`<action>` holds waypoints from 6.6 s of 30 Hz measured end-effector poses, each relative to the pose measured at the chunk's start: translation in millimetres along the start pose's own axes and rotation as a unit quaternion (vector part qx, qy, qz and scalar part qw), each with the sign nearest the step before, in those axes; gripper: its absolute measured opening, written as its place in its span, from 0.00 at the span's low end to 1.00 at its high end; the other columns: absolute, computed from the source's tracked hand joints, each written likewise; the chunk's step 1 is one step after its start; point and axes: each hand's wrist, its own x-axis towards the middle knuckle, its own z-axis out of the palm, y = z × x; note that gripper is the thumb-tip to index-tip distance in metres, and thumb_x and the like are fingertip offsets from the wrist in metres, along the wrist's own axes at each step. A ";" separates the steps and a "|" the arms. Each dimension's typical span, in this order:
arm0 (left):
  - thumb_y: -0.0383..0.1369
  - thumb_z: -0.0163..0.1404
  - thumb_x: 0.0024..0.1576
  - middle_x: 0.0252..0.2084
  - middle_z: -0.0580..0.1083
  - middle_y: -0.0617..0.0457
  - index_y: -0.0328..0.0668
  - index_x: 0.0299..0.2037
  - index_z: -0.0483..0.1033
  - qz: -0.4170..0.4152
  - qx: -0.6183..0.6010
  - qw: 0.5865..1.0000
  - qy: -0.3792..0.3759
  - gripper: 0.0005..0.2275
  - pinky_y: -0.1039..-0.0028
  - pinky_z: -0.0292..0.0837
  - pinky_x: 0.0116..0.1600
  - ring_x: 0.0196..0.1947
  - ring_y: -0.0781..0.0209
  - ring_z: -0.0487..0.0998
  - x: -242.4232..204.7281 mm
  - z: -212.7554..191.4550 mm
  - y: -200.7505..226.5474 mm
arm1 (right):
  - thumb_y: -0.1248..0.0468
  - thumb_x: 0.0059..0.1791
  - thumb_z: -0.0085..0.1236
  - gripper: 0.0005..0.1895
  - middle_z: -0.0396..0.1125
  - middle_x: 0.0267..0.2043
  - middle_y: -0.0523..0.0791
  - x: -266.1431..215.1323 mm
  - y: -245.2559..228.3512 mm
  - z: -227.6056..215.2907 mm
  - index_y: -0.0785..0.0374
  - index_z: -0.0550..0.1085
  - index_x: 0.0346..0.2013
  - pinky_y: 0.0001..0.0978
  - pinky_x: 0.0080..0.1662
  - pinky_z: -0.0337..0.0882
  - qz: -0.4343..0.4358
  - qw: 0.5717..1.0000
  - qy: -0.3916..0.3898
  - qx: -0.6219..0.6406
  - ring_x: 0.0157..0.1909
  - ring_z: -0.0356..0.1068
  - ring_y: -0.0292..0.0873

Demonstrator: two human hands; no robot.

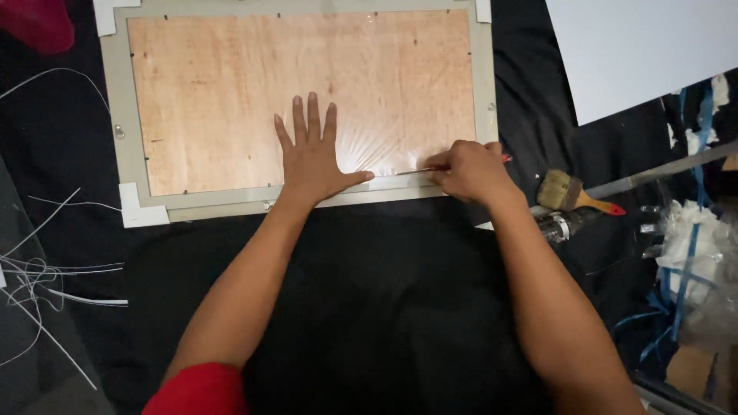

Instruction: Removing the wooden back panel from a picture frame using a utility knife to cut the edges.

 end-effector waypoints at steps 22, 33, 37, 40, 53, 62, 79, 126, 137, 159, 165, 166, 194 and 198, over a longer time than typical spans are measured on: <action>0.60 0.62 0.46 0.74 0.53 0.31 0.39 0.77 0.45 0.007 0.001 0.999 -0.040 0.54 0.43 0.41 0.74 0.74 0.31 0.53 -30.3 -81.5 -41.0 | 0.52 0.50 0.57 0.19 0.78 0.42 0.51 -46.2 -52.1 -37.2 0.45 0.80 0.55 0.49 0.52 0.72 -0.054 0.998 0.007 0.043 0.50 0.76 0.59; 0.67 0.59 0.43 0.80 0.35 0.38 0.43 0.78 0.40 0.010 -0.039 0.999 -0.025 0.60 0.48 0.17 0.77 0.79 0.38 0.31 10.7 -31.8 -34.3 | 0.43 0.49 0.54 0.16 0.76 0.46 0.43 -3.9 -79.4 11.3 0.32 0.81 0.48 0.53 0.65 0.57 -0.067 0.993 0.071 -0.061 0.54 0.74 0.47; 0.69 0.57 0.43 0.80 0.31 0.41 0.44 0.79 0.39 -0.024 -0.019 0.999 -0.043 0.60 0.43 0.10 0.74 0.79 0.42 0.25 12.3 -28.6 -35.8 | 0.47 0.50 0.55 0.15 0.76 0.47 0.46 1.6 -91.3 2.1 0.37 0.82 0.49 0.52 0.62 0.58 -0.087 0.993 0.063 -0.040 0.54 0.74 0.49; 0.67 0.57 0.46 0.80 0.31 0.41 0.45 0.79 0.39 -0.033 -0.017 0.998 -0.053 0.57 0.39 0.11 0.73 0.79 0.43 0.24 15.1 -28.9 -33.8 | 0.47 0.50 0.55 0.15 0.76 0.48 0.47 5.2 -94.2 4.2 0.38 0.82 0.49 0.52 0.62 0.59 -0.083 0.995 0.047 -0.029 0.55 0.74 0.51; 0.69 0.59 0.41 0.80 0.30 0.40 0.44 0.79 0.39 -0.009 -0.035 0.999 -0.035 0.62 0.37 0.06 0.71 0.78 0.42 0.23 16.9 -21.0 -40.8 | 0.49 0.50 0.56 0.15 0.74 0.49 0.48 6.0 -95.7 15.9 0.37 0.81 0.50 0.49 0.59 0.59 -0.067 0.994 0.047 -0.070 0.54 0.73 0.51; 0.73 0.60 0.34 0.77 0.34 0.29 0.30 0.77 0.44 0.061 0.003 0.995 0.077 0.67 0.32 0.14 0.67 0.76 0.36 0.24 25.0 13.4 -57.9 | 0.54 0.48 0.58 0.14 0.71 0.35 0.47 3.6 -90.7 18.0 0.45 0.84 0.45 0.45 0.47 0.58 -0.116 0.985 0.120 -0.044 0.40 0.69 0.49; 0.76 0.59 0.32 0.77 0.32 0.29 0.31 0.77 0.43 0.048 0.016 0.995 0.081 0.70 0.24 0.12 0.63 0.74 0.31 0.20 23.1 16.1 -52.0 | 0.52 0.45 0.58 0.15 0.74 0.39 0.45 3.6 -73.4 2.4 0.48 0.84 0.43 0.47 0.52 0.56 -0.058 0.993 0.055 -0.085 0.44 0.70 0.49; 0.62 0.69 0.32 0.75 0.21 0.31 0.46 0.79 0.31 -0.128 0.007 0.991 -0.035 0.70 0.22 0.23 0.66 0.70 0.25 0.15 -3.4 -36.1 -144.8 | 0.59 0.49 0.59 0.14 0.75 0.40 0.43 7.6 -192.4 50.6 0.51 0.81 0.49 0.41 0.33 0.71 -0.268 0.942 0.198 -0.048 0.35 0.73 0.50; 0.61 0.71 0.31 0.75 0.21 0.31 0.46 0.79 0.31 -0.130 -0.008 0.991 -0.040 0.71 0.22 0.21 0.65 0.70 0.25 0.13 -3.4 -38.5 -143.3 | 0.63 0.45 0.59 0.18 0.74 0.40 0.45 12.9 -187.6 44.1 0.52 0.81 0.49 0.40 0.37 0.70 -0.282 0.938 0.169 -0.110 0.38 0.72 0.51; 0.64 0.66 0.33 0.75 0.23 0.30 0.46 0.79 0.34 -0.090 -0.005 0.996 0.011 0.68 0.18 0.20 0.62 0.70 0.22 0.15 -3.1 -18.6 -154.3 | 0.54 0.51 0.57 0.18 0.73 0.31 0.45 -45.8 -148.4 39.0 0.60 0.78 0.51 0.34 0.37 0.69 -0.071 0.974 0.088 0.198 0.30 0.69 0.45; 0.69 0.65 0.30 0.74 0.24 0.25 0.39 0.79 0.35 -0.064 0.001 0.997 0.044 0.71 0.23 0.16 0.64 0.69 0.21 0.15 -1.3 -10.3 -144.6 | 0.52 0.51 0.56 0.20 0.73 0.34 0.46 -37.4 -145.7 33.4 0.59 0.78 0.53 0.37 0.39 0.69 -0.071 0.975 0.096 0.189 0.33 0.70 0.47; 0.72 0.64 0.26 0.75 0.24 0.26 0.38 0.79 0.36 -0.046 0.006 0.997 0.062 0.73 0.22 0.16 0.63 0.70 0.23 0.16 -1.7 -12.1 -140.0 | 0.52 0.50 0.55 0.20 0.74 0.36 0.46 -37.1 -147.8 29.6 0.57 0.77 0.53 0.37 0.40 0.70 -0.059 0.975 0.092 0.195 0.35 0.71 0.48; 0.62 0.70 0.27 0.76 0.25 0.31 0.44 0.78 0.33 -0.080 0.013 0.997 -0.017 0.72 0.21 0.20 0.64 0.71 0.26 0.16 1.7 -28.5 -127.8 | 0.57 0.48 0.59 0.13 0.70 0.35 0.45 8.6 -179.5 55.7 0.50 0.81 0.46 0.42 0.44 0.59 -0.279 0.920 0.262 -0.085 0.35 0.68 0.49; 0.64 0.70 0.27 0.76 0.24 0.30 0.42 0.78 0.33 -0.070 0.012 0.997 -0.009 0.73 0.19 0.20 0.63 0.71 0.25 0.16 2.0 -27.5 -128.3 | 0.54 0.50 0.58 0.16 0.73 0.38 0.44 9.6 -181.4 50.9 0.50 0.82 0.49 0.41 0.46 0.59 -0.251 0.937 0.213 -0.117 0.37 0.70 0.47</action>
